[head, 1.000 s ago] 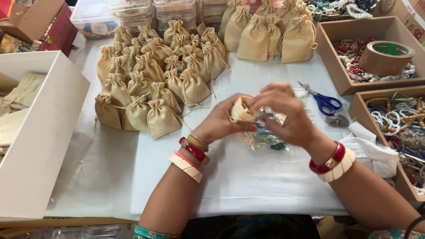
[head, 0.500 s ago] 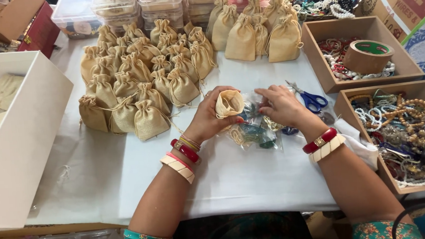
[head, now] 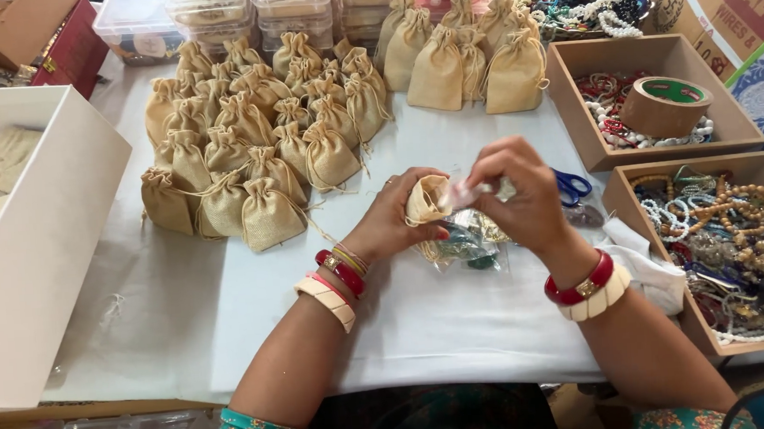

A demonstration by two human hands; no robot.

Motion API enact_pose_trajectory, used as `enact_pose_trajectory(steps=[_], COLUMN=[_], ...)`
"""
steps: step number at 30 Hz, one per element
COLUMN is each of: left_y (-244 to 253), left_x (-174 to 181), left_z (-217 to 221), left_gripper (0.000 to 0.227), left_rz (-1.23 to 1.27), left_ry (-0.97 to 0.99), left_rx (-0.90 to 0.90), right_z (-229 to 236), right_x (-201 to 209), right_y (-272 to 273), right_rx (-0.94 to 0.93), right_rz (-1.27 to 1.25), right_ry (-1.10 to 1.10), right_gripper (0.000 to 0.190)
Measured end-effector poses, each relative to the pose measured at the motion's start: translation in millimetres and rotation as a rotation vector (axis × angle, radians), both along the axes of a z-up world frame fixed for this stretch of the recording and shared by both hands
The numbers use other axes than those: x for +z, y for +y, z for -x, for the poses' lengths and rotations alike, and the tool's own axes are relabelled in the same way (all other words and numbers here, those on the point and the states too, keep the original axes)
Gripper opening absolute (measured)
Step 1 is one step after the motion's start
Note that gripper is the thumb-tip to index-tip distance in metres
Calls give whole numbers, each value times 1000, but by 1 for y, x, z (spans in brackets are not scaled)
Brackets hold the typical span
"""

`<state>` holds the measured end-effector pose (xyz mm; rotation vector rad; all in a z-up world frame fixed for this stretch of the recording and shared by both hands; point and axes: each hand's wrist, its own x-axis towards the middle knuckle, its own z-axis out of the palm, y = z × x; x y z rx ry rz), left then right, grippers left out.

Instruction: The person repeatedly picks up small, clear plastic bags containing jewelry items from a table and places them into small beige drawstring pouches. After placing the item inside, they pull the drawstrings to close the pouch and set it aside on the table among other completed pouches.

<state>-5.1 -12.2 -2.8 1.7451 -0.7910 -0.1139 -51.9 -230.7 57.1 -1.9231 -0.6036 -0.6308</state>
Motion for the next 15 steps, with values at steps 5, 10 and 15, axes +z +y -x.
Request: enact_pose_trajectory(steps=[5, 10, 15], left_y=[3, -1, 2], left_x=[2, -9, -4], left_z=[2, -2, 1], left_gripper=[78, 79, 71], left_rz=[21, -32, -57], left_ry=[-78, -182, -222], left_rx=[-49, -58, -50], right_z=[12, 11, 10], right_x=[18, 7, 8], right_y=[13, 12, 17], right_rx=[59, 43, 41], right_rz=[386, 324, 385], right_ry=[-328, -239, -292], right_gripper=[24, 26, 23])
